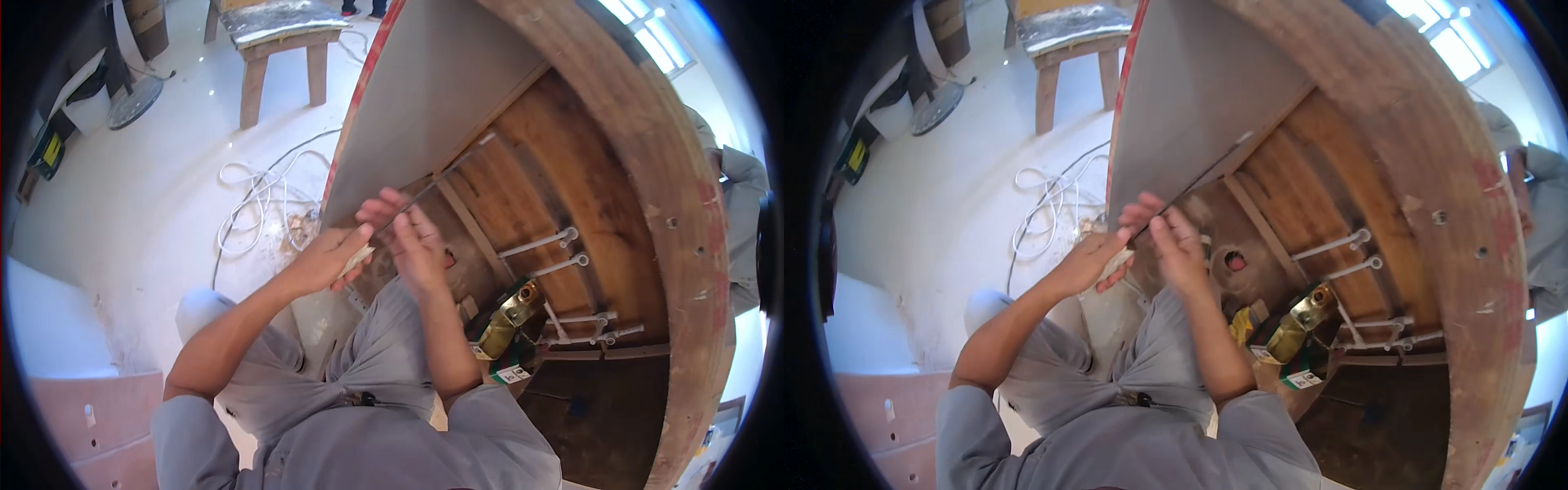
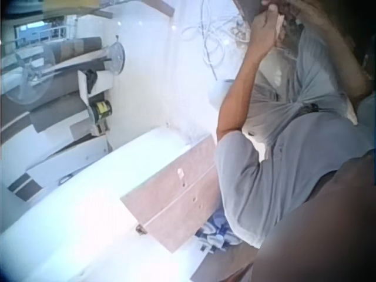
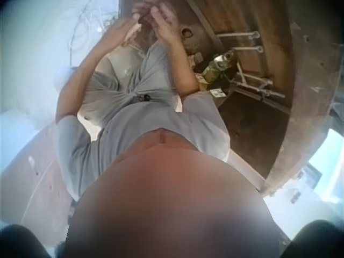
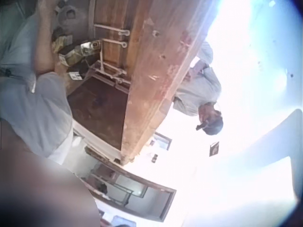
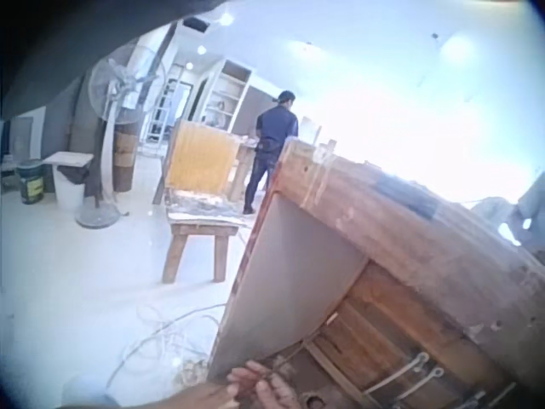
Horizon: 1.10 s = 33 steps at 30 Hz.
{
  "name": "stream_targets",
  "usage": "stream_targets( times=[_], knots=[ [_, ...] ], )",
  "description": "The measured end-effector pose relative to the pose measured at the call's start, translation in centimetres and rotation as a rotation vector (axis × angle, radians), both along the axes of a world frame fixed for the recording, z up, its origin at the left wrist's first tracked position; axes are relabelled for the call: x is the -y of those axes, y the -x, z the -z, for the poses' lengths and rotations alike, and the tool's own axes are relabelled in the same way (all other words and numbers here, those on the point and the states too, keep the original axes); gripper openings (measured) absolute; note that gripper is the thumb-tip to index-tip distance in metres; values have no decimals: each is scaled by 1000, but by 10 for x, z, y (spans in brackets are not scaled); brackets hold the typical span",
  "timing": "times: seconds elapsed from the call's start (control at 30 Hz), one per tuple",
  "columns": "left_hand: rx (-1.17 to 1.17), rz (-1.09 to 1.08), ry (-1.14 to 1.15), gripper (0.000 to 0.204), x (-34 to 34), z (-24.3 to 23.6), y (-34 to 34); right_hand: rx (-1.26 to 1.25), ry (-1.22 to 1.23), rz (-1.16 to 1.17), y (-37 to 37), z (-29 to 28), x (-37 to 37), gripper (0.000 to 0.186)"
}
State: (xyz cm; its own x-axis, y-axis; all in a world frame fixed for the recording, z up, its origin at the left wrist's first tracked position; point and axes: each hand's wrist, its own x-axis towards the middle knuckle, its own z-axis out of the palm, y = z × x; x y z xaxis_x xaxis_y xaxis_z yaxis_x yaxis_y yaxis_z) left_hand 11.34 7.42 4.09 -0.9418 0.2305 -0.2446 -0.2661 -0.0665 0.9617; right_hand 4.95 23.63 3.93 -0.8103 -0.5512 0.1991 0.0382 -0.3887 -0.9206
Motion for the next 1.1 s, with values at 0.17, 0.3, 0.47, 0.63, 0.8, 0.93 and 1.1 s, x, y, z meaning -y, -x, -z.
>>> stream_targets(
  times=[0.17, 0.3, 0.47, 0.63, 0.8, 0.93, 1.1],
  knots=[
    [-414, 20, 461, 44, 18, -4, 9, -67, 36, 108, -3, -8, 11, 20],
    [-423, -377, -98, 38, 29, -30, 22, -339, -324, 268, -4, -28, 4, 23],
    [-542, -562, -140, 32, 31, -64, 64, -698, -791, 344, 1, -49, 9, 29],
    [-607, -558, -725, 20, 37, -107, 103, -543, -786, 148, -7, -110, -5, 48],
    [-825, -595, -506, 18, 54, -158, 134, -872, -668, 387, -9, -108, -26, 55],
    [-896, -757, -299, 26, 54, -177, 147, -882, -541, 507, 2, -129, -23, 40],
    [-898, -807, -147, 33, 49, -193, 159, -1035, -509, 630, 14, -133, -30, 38]
  ],
)
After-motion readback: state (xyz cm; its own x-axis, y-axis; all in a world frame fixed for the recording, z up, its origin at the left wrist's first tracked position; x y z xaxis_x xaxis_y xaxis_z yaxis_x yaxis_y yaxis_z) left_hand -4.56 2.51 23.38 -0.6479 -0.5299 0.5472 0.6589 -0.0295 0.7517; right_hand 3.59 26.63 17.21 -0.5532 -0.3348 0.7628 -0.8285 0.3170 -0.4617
